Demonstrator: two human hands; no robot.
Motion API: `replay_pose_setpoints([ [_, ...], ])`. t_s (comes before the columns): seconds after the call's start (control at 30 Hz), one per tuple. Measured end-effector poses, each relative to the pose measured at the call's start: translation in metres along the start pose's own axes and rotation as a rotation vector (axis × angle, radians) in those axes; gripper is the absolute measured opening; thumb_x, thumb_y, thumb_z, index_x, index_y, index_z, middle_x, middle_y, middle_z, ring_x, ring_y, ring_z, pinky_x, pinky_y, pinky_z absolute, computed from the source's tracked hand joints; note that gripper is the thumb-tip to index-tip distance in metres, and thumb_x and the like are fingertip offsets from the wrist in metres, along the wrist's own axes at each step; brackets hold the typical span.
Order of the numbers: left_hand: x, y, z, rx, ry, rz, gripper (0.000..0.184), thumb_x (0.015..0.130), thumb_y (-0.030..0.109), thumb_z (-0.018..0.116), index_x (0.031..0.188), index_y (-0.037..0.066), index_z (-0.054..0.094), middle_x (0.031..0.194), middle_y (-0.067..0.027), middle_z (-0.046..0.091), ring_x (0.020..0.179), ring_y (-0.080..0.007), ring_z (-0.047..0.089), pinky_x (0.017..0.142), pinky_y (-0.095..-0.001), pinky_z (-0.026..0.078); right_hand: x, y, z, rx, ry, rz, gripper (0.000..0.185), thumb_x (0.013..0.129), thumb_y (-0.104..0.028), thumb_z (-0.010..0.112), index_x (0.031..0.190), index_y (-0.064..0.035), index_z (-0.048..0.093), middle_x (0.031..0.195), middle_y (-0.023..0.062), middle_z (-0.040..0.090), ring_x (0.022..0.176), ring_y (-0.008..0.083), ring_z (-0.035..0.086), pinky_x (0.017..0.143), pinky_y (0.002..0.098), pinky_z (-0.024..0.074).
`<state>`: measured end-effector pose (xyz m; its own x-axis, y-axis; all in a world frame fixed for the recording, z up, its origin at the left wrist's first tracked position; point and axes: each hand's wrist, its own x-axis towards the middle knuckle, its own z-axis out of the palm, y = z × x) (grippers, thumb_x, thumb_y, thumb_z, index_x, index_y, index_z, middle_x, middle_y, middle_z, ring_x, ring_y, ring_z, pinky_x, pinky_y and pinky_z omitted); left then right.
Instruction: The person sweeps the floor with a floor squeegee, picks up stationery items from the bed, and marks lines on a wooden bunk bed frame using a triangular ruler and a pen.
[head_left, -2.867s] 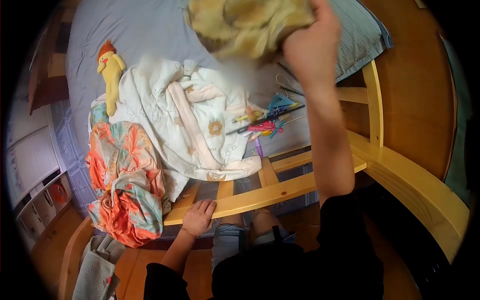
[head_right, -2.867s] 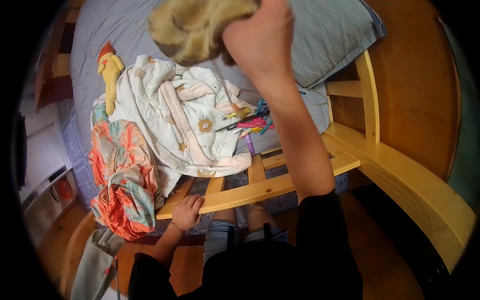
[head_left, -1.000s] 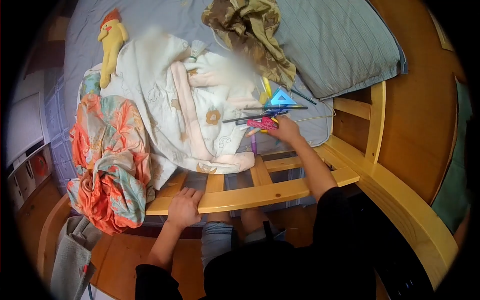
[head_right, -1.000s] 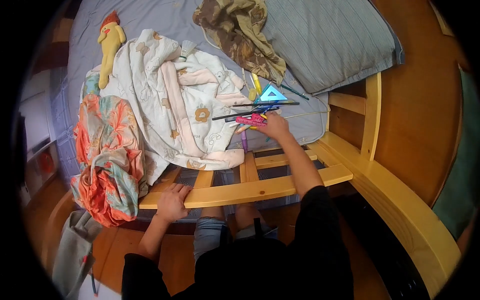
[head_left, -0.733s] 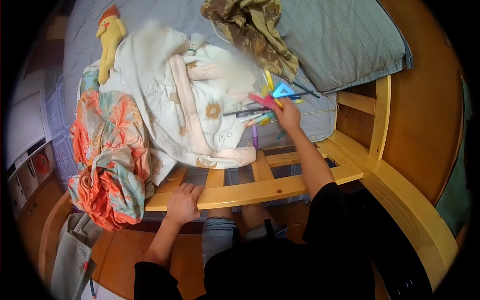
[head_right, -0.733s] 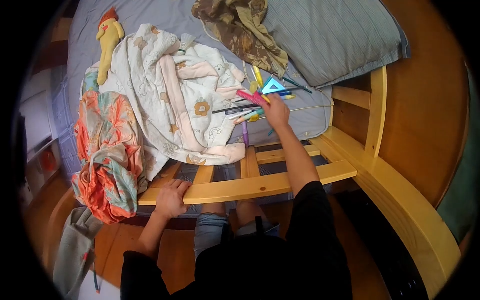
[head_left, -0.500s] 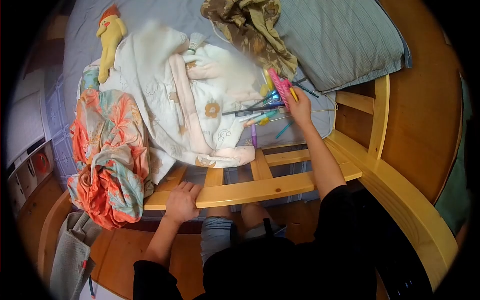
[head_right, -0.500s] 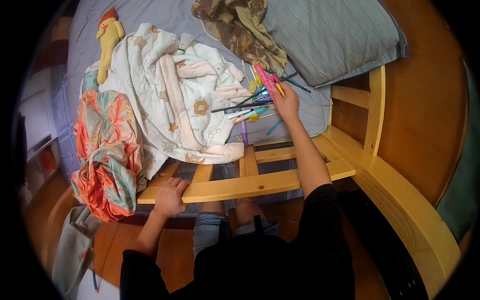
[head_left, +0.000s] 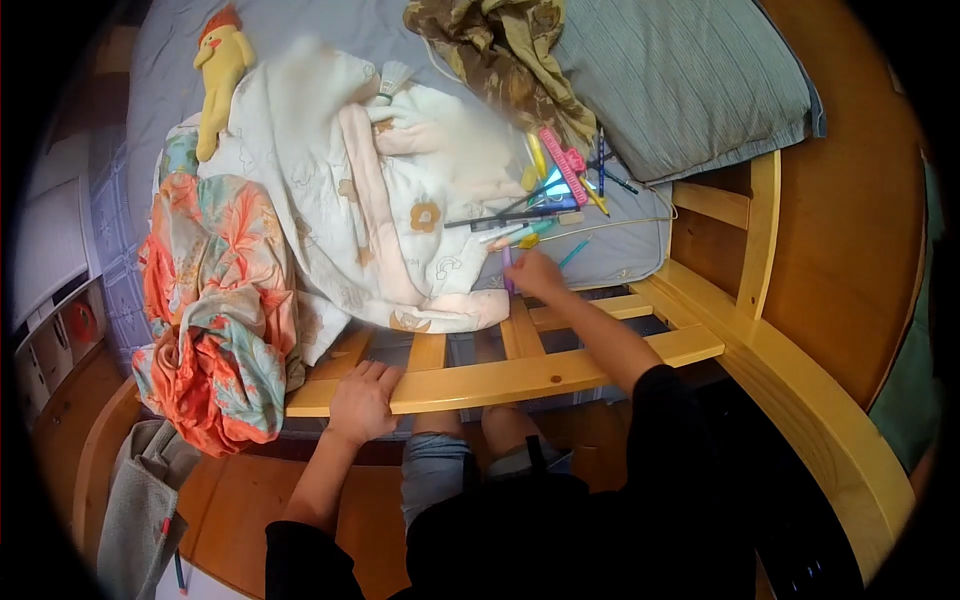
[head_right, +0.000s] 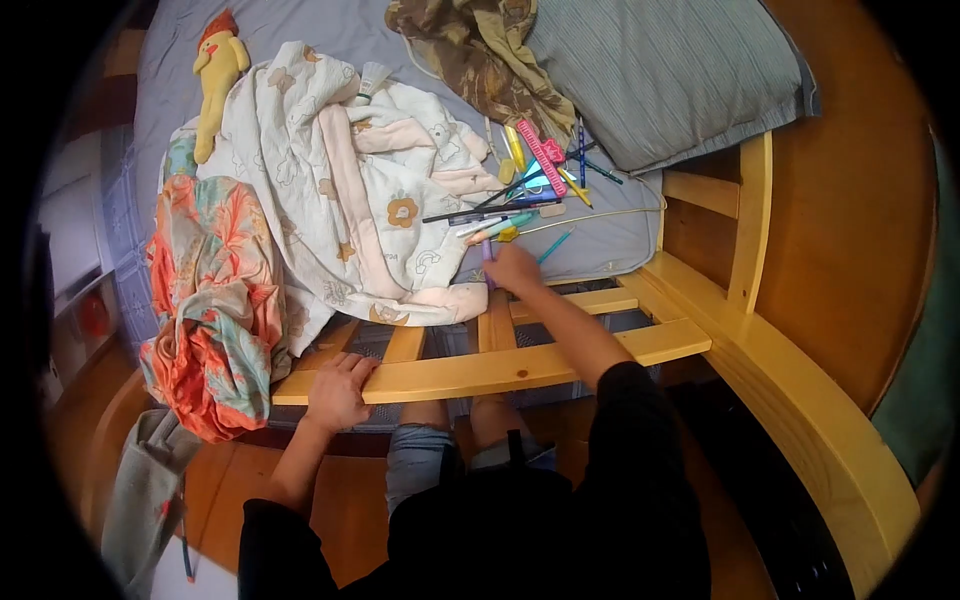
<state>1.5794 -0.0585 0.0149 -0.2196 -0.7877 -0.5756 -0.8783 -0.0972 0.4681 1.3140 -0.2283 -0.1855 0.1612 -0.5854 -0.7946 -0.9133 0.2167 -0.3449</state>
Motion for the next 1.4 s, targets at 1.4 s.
replay_pose_setpoints([
  [1.4,0.003,0.003,-0.004,-0.024,-0.027,-0.011,0.052,0.054,0.014,0.072,0.104,0.009,0.059,0.091,-0.0093,0.060,0.090,-0.0290,0.056,0.080,-0.0380,0.045,0.045,0.052,-0.082,-0.089,0.729,-0.319,0.046,0.073,0.002,0.055,0.117,-0.0077,0.052,0.105,0.0157,0.051,0.098,0.0356,0.052,0.086,0.0427,0.0425],
])
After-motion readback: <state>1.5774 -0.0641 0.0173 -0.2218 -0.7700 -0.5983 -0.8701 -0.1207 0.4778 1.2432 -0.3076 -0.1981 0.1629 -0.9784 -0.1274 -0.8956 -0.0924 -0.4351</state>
